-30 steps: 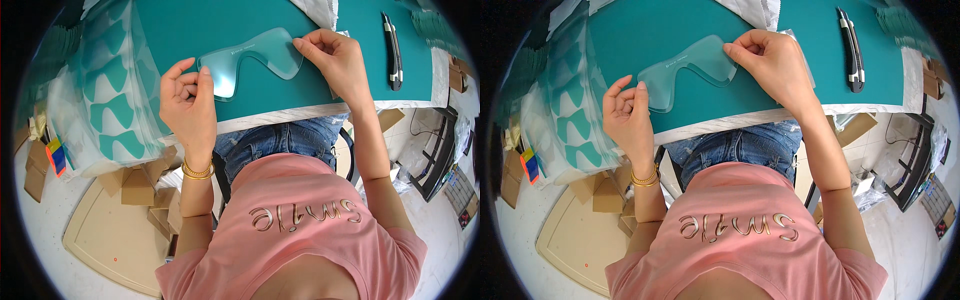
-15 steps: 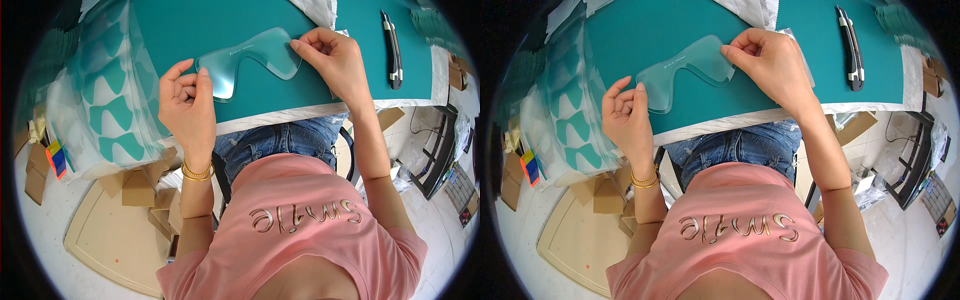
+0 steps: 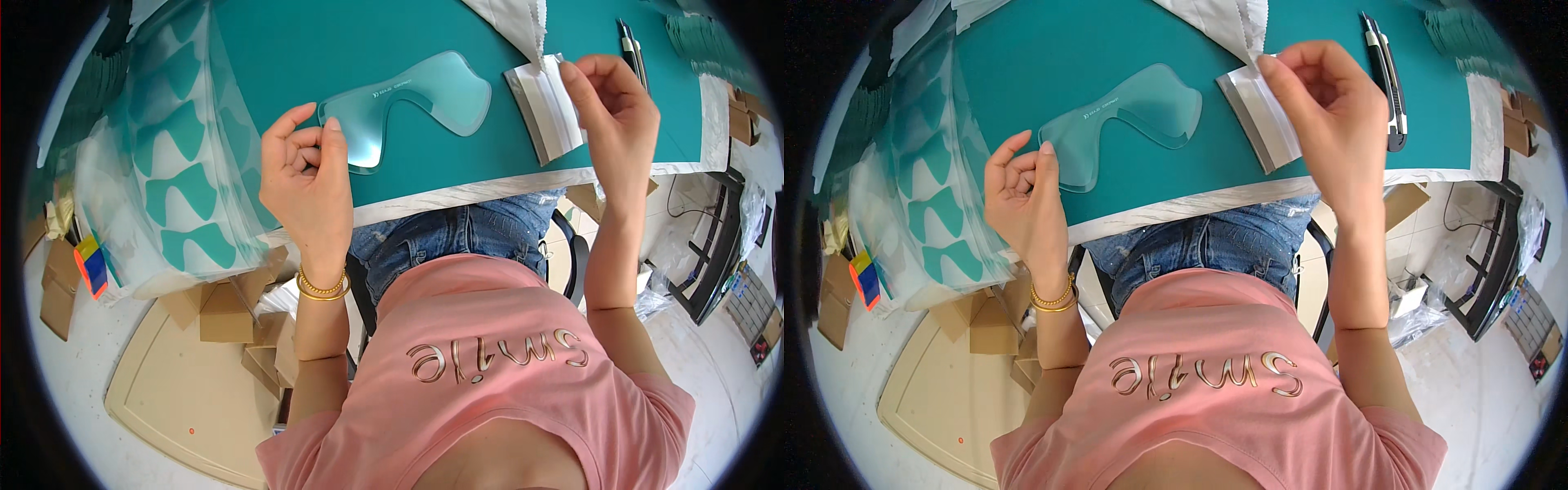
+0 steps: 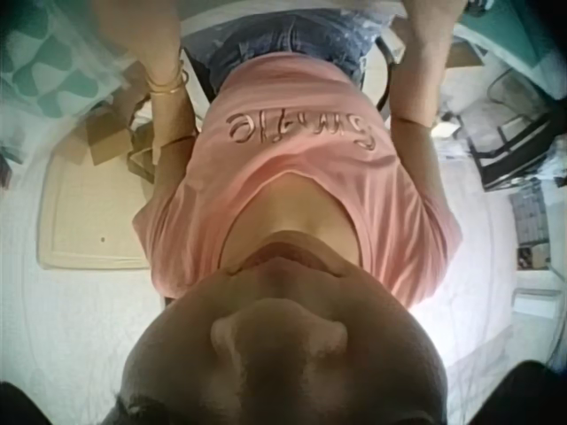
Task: The person applies protective film onto goggle lenses, smoothing the film with a squeegee. The person wipes the lenses with a cloth and unwraps additional lenses from paper sheets to repeat the process.
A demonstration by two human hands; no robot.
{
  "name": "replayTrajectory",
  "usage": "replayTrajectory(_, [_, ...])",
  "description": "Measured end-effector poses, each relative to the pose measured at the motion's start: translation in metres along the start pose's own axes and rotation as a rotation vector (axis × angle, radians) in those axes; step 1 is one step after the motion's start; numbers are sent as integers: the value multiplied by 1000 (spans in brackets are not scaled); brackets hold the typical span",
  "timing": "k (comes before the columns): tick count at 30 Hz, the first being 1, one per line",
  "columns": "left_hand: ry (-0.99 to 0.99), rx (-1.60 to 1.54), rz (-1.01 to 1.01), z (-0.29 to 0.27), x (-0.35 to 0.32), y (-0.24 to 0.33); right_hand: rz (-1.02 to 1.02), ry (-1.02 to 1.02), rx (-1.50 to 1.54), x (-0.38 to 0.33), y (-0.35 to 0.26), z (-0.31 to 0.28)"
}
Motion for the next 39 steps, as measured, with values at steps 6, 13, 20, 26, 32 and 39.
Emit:
replayTrajectory(6, [-11,7,8,-1,0,1,-139,-96,-204,-1,-3,18])
replayTrajectory(13, [-7,57,187,1,-5,-1,-253,-131,-607,12,7,39])
replayTrajectory(20, [-323,345,919,-3,-29,25,-281,-144,-517,13,9,37])
replayTrajectory(26, [-222,199,845,-11,-28,6,-366,-181,-432,11,23,31])
replayTrajectory(32, [128,-184,583,-2,-24,6,-212,-273,4,8,13,22])
replayTrajectory(39, [50,-64,130,-1,-2,4,30,-308,4,14,14,28])
Point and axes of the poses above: each hand's wrist, its own x-axis towards the middle knuckle, its own z-axis out of the palm, y = z × x, the point moved 1 cm from there along x, towards the middle knuckle, and after that the axes turned 13 degrees about -y, right-handed, at the moved point
